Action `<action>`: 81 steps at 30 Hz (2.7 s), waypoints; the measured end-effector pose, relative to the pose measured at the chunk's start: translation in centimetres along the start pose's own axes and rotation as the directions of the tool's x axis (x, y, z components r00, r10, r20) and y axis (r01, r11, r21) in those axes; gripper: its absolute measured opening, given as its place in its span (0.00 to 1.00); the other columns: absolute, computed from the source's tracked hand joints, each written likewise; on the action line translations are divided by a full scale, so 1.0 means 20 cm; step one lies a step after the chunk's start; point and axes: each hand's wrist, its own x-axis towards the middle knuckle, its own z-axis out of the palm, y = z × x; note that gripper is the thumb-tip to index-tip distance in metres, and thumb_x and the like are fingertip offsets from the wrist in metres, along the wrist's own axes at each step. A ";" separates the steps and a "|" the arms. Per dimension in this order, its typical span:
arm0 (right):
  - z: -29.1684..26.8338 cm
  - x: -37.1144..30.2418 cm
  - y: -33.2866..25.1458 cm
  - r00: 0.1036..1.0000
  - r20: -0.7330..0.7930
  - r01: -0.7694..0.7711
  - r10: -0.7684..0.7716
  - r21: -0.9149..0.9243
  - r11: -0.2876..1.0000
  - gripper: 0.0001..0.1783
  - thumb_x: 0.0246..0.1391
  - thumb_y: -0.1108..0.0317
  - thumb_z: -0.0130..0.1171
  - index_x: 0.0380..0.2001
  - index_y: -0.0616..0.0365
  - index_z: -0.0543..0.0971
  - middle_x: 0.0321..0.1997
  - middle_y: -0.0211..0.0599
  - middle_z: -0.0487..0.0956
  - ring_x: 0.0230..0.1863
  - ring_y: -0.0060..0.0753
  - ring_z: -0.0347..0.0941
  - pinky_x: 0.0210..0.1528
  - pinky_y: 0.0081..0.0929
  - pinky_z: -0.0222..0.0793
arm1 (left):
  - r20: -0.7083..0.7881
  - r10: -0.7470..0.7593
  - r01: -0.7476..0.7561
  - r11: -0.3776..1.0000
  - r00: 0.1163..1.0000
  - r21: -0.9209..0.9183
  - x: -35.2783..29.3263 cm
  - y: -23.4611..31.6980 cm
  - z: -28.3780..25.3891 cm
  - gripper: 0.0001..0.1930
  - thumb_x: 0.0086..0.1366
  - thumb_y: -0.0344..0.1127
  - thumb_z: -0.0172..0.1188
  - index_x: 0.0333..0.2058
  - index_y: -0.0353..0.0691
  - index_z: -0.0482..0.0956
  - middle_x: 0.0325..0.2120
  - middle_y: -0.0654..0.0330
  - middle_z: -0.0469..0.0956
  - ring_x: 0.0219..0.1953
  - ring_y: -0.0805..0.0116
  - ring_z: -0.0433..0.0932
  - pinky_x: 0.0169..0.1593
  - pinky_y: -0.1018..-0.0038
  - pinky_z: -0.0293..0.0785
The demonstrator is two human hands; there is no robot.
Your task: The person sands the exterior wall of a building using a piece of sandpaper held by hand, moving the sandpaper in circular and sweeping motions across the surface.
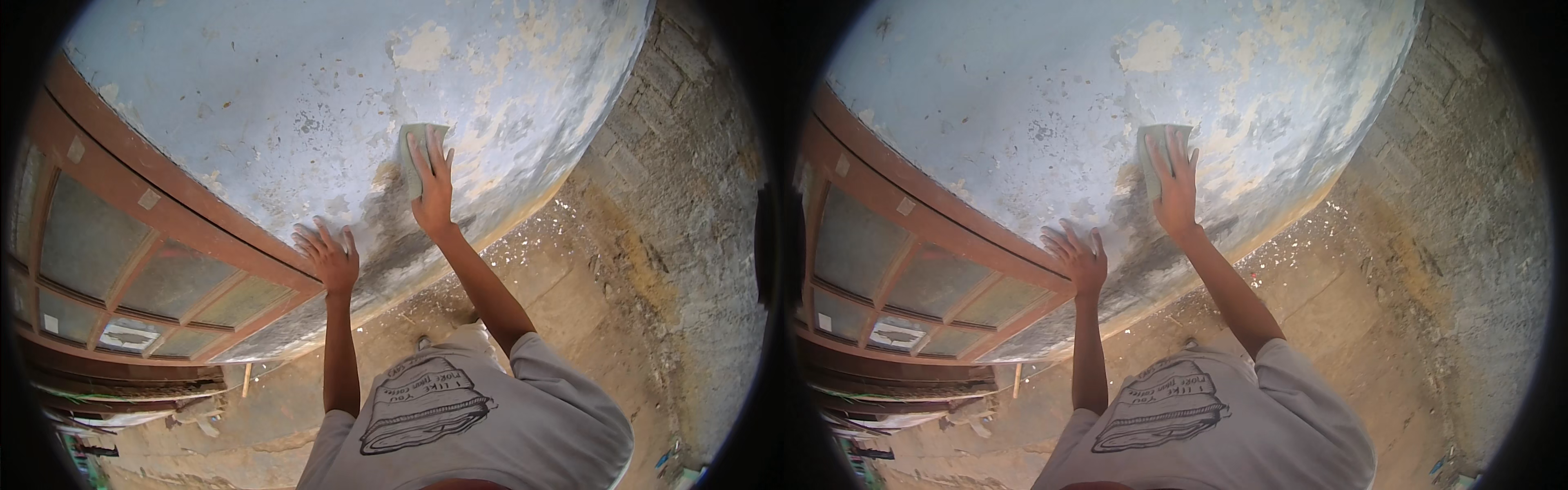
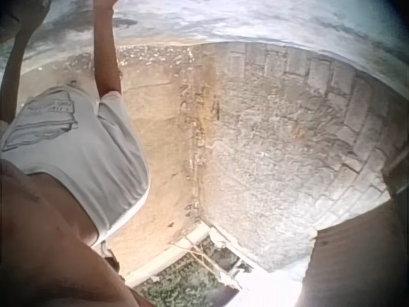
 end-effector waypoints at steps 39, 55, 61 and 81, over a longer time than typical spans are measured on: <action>-0.13 0.06 0.02 0.994 -0.053 -0.092 0.092 -0.011 0.996 0.56 0.43 0.96 0.41 0.77 0.45 0.62 0.82 0.40 0.57 0.83 0.51 0.47 0.81 0.65 0.33 | 0.020 0.009 -0.010 0.999 1.000 0.033 -0.02 -0.04 0.02 0.38 0.77 0.53 0.53 0.72 0.28 0.58 0.72 0.20 0.43 0.74 0.15 0.40 0.73 0.33 0.42; -0.10 0.17 0.02 0.982 -0.004 0.187 -0.187 0.005 0.982 0.51 0.40 0.97 0.44 0.72 0.55 0.69 0.77 0.45 0.66 0.80 0.57 0.54 0.81 0.61 0.41 | 0.031 0.031 -0.034 0.996 0.999 0.084 -0.01 -0.04 -0.01 0.41 0.75 0.56 0.55 0.72 0.28 0.58 0.71 0.20 0.47 0.73 0.16 0.44 0.74 0.36 0.46; -0.11 0.19 0.04 0.984 -0.055 0.172 -0.169 0.051 0.984 0.49 0.39 0.94 0.44 0.69 0.58 0.71 0.73 0.53 0.70 0.78 0.57 0.59 0.82 0.56 0.43 | -0.004 0.057 -0.057 0.994 0.998 0.090 -0.02 -0.02 0.01 0.41 0.75 0.55 0.56 0.72 0.29 0.58 0.71 0.20 0.48 0.73 0.17 0.46 0.73 0.35 0.46; 0.13 -0.23 0.45 0.934 -0.154 -0.282 0.322 0.237 0.930 0.39 0.69 0.76 0.45 0.80 0.57 0.47 0.82 0.52 0.52 0.80 0.45 0.54 0.80 0.41 0.49 | 0.023 0.054 -0.055 0.998 0.998 0.042 -0.01 -0.03 0.01 0.43 0.74 0.53 0.57 0.75 0.30 0.52 0.73 0.21 0.40 0.74 0.16 0.38 0.74 0.32 0.40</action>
